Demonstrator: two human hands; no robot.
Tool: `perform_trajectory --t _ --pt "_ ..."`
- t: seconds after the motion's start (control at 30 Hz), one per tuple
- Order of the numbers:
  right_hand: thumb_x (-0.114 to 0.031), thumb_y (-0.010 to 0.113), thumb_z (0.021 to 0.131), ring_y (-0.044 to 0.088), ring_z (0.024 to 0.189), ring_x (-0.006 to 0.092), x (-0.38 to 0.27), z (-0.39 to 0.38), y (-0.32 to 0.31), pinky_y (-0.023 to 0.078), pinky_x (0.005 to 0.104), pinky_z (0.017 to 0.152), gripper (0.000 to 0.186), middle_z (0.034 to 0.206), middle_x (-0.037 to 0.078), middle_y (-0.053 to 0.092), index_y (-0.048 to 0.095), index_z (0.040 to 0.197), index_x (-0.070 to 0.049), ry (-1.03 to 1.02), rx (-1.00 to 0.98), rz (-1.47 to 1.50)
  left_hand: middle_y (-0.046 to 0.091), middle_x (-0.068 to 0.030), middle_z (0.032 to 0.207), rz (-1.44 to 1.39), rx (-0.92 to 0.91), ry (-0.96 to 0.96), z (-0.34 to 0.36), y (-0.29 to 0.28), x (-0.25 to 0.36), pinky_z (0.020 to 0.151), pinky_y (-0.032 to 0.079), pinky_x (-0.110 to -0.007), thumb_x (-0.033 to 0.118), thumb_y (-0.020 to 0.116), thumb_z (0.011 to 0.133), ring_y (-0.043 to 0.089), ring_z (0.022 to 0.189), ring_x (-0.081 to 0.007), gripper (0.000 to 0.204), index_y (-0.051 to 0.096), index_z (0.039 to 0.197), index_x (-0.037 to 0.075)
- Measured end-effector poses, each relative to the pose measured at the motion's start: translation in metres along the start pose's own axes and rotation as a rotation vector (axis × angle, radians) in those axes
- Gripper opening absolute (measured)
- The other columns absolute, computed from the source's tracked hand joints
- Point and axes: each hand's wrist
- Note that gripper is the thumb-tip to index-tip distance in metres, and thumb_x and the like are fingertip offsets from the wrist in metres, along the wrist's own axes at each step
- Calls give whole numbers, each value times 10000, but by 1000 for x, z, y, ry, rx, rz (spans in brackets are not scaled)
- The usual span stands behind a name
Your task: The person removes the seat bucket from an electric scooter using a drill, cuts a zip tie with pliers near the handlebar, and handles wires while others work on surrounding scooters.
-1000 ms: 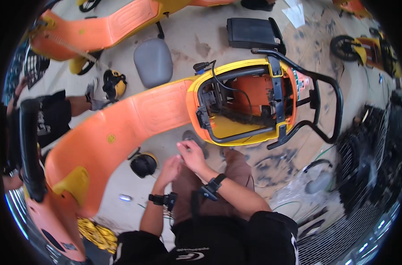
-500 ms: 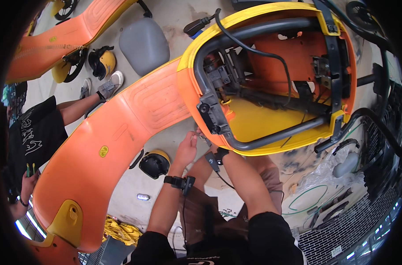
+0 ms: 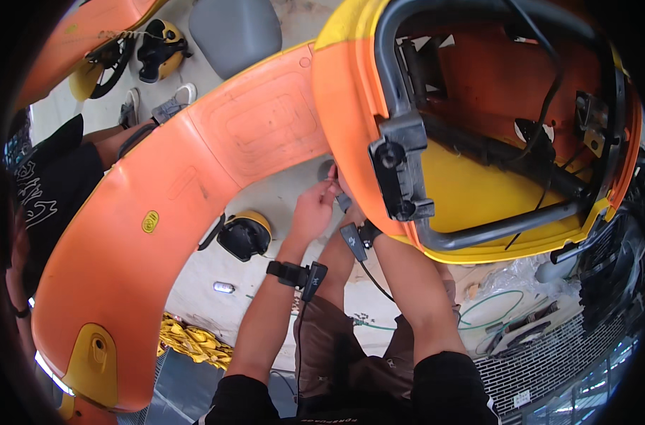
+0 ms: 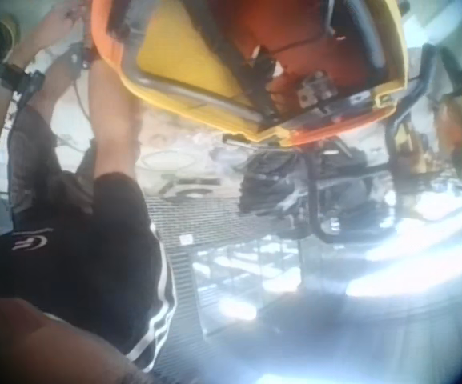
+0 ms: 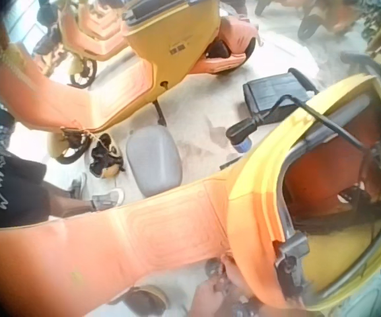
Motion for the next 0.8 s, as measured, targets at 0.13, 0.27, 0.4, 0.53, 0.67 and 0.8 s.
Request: perform_trajectory --t 0.13,0.27,0.4,0.53,0.67,0.8 --pt "-194 462 850 477 452 75 -1 14 -2 350 206 376 203 580 30 547 556 852 -14 -143 13 -392 566 -229 759 -89 -86 -22 14 -2 -14 609 450 -347 163 464 826 579 713 -346 208 580 912 13" --pt "-193 452 859 512 464 107 -6 -1 13 391 216 375 205 576 63 549 507 827 1 71 9 53 555 -234 758 97 -62 -13 4 -7 -21 613 446 -372 113 460 804 557 717 -366 184 587 904 25" --pt "-173 445 861 534 479 124 8 3 16 422 239 409 183 618 73 568 508 847 -2 -1 104 54 547 -232 752 358 -107 -20 9 -12 -16 613 433 -407 89 457 780 527 714 -387 176 592 879 35" --pt "-132 465 842 541 505 104 -5 -1 29 425 230 445 140 664 81 590 512 849 0 -173 97 -14 550 -224 743 318 6 129 22 -28 -60 612 431 -407 110 457 784 528 717 -386 173 595 858 36" --pt "-164 426 860 527 483 99 12 -16 -10 412 228 432 177 660 56 579 510 858 -8 42 28 208 544 -219 722 321 -77 196 -1 2 -12 595 425 -401 152 448 808 520 701 -389 180 568 851 25" --pt "-233 411 848 525 469 131 27 -117 -55 413 250 438 306 519 51 542 553 635 -66 46 41 -129 533 -232 728 387 -236 174 -86 -23 40 595 409 -435 192 435 818 515 709 -404 197 543 838 30"
Point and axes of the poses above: each hand's wrist, its own z-axis towards the middle knuckle, its own y-axis out of the palm, x = y × z
